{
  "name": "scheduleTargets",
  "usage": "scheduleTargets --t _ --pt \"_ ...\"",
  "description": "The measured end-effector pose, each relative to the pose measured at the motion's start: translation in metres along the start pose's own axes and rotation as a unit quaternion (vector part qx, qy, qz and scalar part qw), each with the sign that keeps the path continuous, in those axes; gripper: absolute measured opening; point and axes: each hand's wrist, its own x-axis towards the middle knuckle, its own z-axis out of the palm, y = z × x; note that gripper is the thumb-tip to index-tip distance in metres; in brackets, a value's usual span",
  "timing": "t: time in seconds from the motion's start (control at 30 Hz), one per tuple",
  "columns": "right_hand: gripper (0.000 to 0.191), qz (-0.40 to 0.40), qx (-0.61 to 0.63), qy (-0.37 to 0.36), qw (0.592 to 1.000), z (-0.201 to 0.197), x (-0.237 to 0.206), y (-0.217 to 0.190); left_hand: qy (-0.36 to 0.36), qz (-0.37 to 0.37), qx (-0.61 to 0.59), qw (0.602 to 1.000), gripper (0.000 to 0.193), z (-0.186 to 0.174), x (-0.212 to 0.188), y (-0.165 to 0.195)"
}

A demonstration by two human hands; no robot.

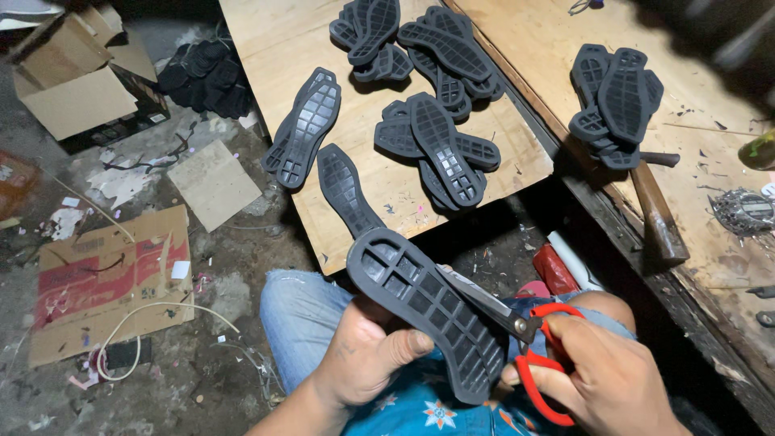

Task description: The person sits on the floor and trims the edges of rubber shoe soles with red-handled shears, rotating each sole to cut around its outline. Finished soles are placed on the wooden workbench with a pile of other soles, and the person picks up the next sole to continue trimming.

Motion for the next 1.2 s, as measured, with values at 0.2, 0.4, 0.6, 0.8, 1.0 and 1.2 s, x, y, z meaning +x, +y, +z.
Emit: scheduleTargets --t 0.2,0.4,0.6,0.8,1.0,1.2 --pt "0.053 -0.012 0.007 0.009 1.000 0.0004 0.0002 0.0016 0.005 -0.024 0.028 0.999 0.044 -0.0042 -0.0015 0.0003" --pt "0.051 -0.011 0.011 -0.004 1.000 0.0046 -0.0035 0.0059 0.003 -0.020 0.023 1.000 0.041 -0.0071 -0.0035 -0.0024" --pt "0.053 -0.007 0.002 0.002 1.000 0.0045 -0.0021 0.0043 -0.008 -0.024 0.020 0.999 0.041 -0.0064 -0.0034 -0.0025" --pt "0.051 -0.003 -0.004 -0.010 1.000 0.0040 -0.0027 0.0045 -0.014 -0.029 0.024 0.999 0.042 -0.0059 -0.0036 -0.0009" --pt "0.052 0.020 0.006 -0.017 1.000 0.0034 -0.0036 0.0044 -0.026 -0.037 0.033 0.998 0.043 -0.0071 -0.0028 -0.0014" --pt "0.053 0.012 0.003 -0.019 1.000 0.0008 -0.0004 0.0011 -0.033 -0.040 0.048 0.997 0.045 -0.0082 -0.0026 -0.0015"
